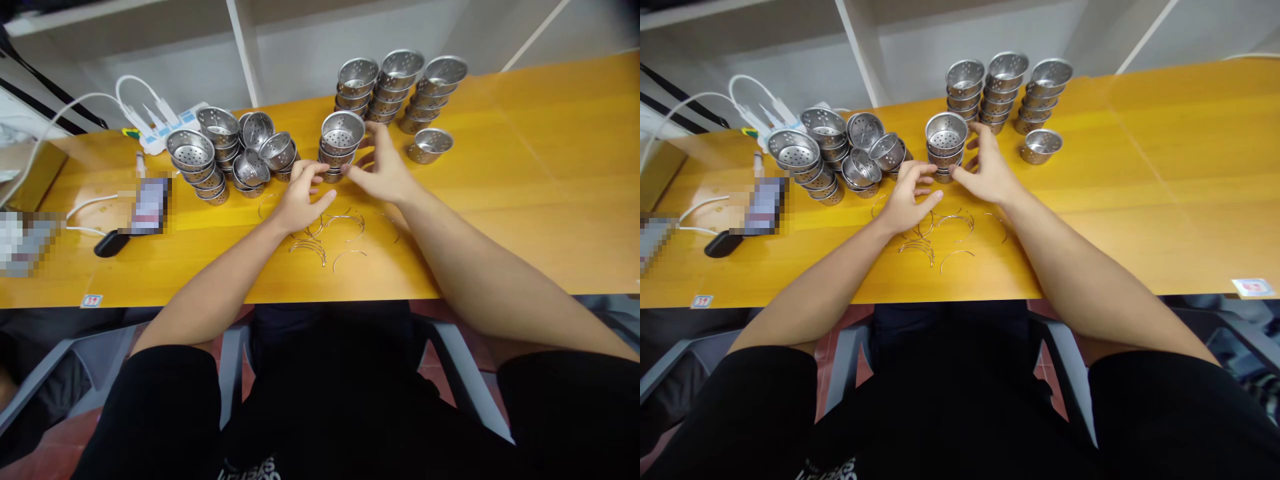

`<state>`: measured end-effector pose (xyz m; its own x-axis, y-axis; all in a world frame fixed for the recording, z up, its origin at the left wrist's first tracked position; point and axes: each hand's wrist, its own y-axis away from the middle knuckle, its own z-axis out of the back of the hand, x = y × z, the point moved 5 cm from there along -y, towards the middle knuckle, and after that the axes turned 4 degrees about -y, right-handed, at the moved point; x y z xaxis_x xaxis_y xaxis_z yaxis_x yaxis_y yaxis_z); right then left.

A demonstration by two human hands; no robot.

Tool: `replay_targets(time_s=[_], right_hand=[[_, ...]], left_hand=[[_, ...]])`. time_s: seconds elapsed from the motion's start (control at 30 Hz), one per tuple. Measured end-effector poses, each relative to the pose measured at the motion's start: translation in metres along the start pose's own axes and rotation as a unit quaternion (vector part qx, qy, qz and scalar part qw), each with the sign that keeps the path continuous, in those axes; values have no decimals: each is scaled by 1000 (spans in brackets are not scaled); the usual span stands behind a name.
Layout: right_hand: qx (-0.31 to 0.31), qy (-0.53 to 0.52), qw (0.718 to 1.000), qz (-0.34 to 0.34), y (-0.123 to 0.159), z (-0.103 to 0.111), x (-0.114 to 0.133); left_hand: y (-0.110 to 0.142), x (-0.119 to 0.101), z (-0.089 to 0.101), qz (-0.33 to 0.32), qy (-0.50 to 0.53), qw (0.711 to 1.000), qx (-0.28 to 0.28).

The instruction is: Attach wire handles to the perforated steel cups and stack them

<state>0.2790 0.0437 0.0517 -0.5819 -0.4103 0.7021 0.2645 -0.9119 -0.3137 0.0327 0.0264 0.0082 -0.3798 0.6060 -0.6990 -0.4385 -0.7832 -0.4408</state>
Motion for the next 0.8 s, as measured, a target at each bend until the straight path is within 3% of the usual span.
replay_targets(time_s=[0.17, 0.43, 0.53, 0.63, 0.73, 0.8], right_hand=[[26, -90, 995, -35, -2, -17, -24], [60, -172, 983, -1, 0, -31, -9], [29, -110, 993, -6, 0, -14, -3], [-43, -34, 998, -32, 0, 18, -8], [-110, -5, 992, -64, 2, 58, -29], [-83, 26, 995, -55, 4, 78, -46]], left_hand=[[-2, -9, 1, -15, 9, 999, 27], [-2, -12, 1, -3, 4, 999, 36], [-2, -8, 1, -12, -4, 999, 33], [-1, -2, 1, -17, -7, 999, 31], [0, 3, 0, -7, -5, 999, 35], [0, 4, 0, 2, -7, 999, 38]])
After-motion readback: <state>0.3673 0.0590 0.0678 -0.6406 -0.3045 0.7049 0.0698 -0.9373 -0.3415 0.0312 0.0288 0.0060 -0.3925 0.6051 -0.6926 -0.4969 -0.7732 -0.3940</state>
